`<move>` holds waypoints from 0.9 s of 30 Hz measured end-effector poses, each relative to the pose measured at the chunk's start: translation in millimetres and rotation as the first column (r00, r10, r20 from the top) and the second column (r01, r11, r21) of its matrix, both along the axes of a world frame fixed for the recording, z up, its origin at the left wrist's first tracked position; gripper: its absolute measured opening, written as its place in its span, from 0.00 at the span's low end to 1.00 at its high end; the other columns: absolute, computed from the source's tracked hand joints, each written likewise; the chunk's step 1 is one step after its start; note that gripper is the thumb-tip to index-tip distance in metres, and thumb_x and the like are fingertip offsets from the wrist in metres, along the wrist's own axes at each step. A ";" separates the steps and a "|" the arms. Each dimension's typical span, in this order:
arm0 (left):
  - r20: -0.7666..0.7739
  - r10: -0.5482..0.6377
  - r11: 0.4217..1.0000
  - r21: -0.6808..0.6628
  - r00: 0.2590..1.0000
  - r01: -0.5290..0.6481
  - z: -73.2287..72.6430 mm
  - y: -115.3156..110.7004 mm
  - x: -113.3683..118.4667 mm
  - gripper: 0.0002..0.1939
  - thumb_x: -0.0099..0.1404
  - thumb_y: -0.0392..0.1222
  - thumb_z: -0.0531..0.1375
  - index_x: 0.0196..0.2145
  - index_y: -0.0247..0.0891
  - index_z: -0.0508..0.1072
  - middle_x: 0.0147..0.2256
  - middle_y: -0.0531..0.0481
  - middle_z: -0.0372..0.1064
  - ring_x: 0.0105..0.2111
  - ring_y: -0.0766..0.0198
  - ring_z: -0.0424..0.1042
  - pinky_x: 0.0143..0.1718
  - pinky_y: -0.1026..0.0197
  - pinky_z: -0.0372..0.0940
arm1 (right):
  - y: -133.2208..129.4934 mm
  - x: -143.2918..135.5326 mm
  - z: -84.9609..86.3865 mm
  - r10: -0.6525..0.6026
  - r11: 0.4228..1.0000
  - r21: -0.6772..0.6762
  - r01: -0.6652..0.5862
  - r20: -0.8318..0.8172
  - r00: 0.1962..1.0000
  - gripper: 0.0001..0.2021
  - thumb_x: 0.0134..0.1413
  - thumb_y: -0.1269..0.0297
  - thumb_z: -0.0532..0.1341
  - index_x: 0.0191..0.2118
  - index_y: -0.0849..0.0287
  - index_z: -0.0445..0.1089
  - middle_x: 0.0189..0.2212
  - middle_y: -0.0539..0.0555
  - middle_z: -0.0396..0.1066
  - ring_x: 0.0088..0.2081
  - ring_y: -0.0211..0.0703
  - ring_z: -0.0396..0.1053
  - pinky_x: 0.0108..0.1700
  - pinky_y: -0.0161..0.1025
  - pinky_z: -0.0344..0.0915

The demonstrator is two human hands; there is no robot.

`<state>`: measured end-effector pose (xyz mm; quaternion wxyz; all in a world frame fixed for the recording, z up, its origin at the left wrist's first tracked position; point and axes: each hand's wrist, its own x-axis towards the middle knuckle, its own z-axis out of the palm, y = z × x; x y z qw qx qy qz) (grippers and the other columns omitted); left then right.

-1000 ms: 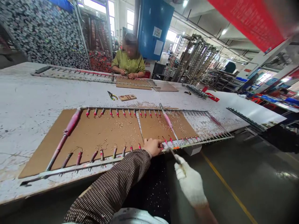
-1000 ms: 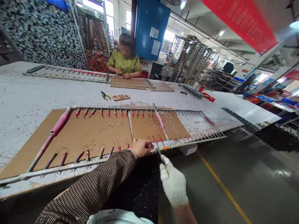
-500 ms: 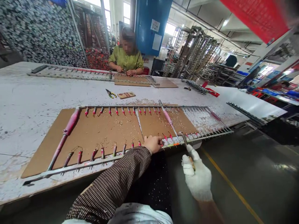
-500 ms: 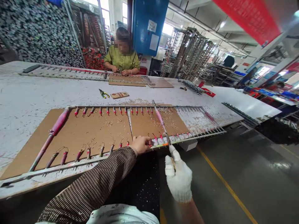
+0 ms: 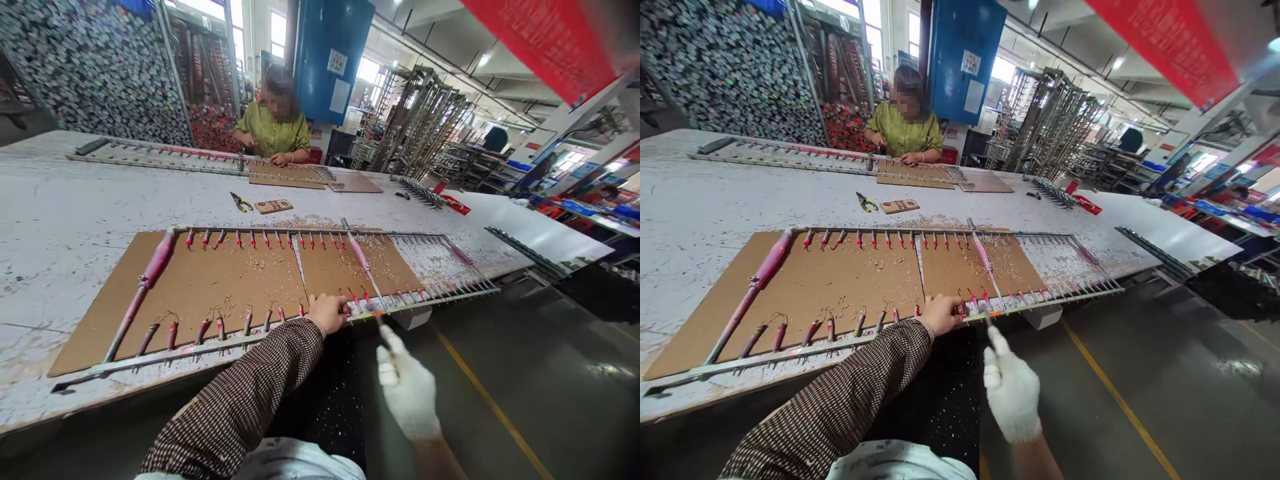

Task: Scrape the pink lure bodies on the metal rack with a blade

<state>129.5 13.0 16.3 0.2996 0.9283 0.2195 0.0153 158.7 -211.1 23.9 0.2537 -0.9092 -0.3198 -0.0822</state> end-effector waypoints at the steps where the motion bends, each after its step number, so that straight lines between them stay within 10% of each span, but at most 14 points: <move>1: 0.005 -0.003 1.000 0.003 1.000 0.003 -0.7 -0.2 -0.2 0.04 0.60 0.40 0.59 0.33 0.46 0.74 0.36 0.55 0.77 0.44 0.53 0.71 0.49 0.50 0.54 | 1.0 0.4 -4.1 0.048 0.994 -0.098 -0.053 -0.049 0.998 0.23 0.62 0.52 0.51 0.59 0.47 0.70 0.31 0.49 0.80 0.26 0.45 0.75 0.29 0.38 0.68; 9: 0.006 0.010 1.000 0.009 1.000 -0.010 -0.1 -0.5 -1.5 0.04 0.60 0.42 0.61 0.34 0.47 0.74 0.37 0.55 0.77 0.46 0.54 0.70 0.50 0.50 0.54 | -7.3 1.7 5.9 -0.122 0.979 0.180 0.101 0.114 0.986 0.27 0.64 0.47 0.52 0.61 0.56 0.68 0.37 0.56 0.80 0.33 0.47 0.76 0.39 0.39 0.68; 14: 0.000 0.003 1.000 -0.001 1.000 -0.003 -0.7 -0.7 -3.5 0.03 0.60 0.42 0.61 0.34 0.46 0.74 0.37 0.54 0.77 0.46 0.54 0.70 0.50 0.51 0.54 | -7.4 -3.1 -32.3 0.119 0.976 -0.175 -0.129 -0.066 0.991 0.19 0.63 0.58 0.51 0.53 0.47 0.75 0.33 0.48 0.80 0.28 0.44 0.76 0.29 0.35 0.67; 21: 0.032 0.013 1.000 -0.006 0.999 -0.013 -3.1 0.4 -4.9 0.04 0.61 0.43 0.60 0.35 0.45 0.74 0.36 0.54 0.76 0.45 0.55 0.70 0.51 0.51 0.53 | -10.4 -1.1 -13.1 -0.073 0.978 0.206 0.043 0.140 0.987 0.25 0.65 0.49 0.53 0.57 0.58 0.72 0.38 0.56 0.80 0.33 0.45 0.76 0.39 0.37 0.69; 27: 0.047 0.006 1.000 0.004 0.999 -0.006 -8.6 0.2 -4.9 0.05 0.62 0.46 0.60 0.34 0.44 0.74 0.37 0.53 0.76 0.45 0.54 0.69 0.50 0.51 0.53 | -6.5 2.0 -38.2 0.085 0.996 0.002 -0.085 0.021 0.996 0.22 0.67 0.54 0.50 0.59 0.51 0.70 0.36 0.50 0.80 0.30 0.41 0.76 0.31 0.33 0.68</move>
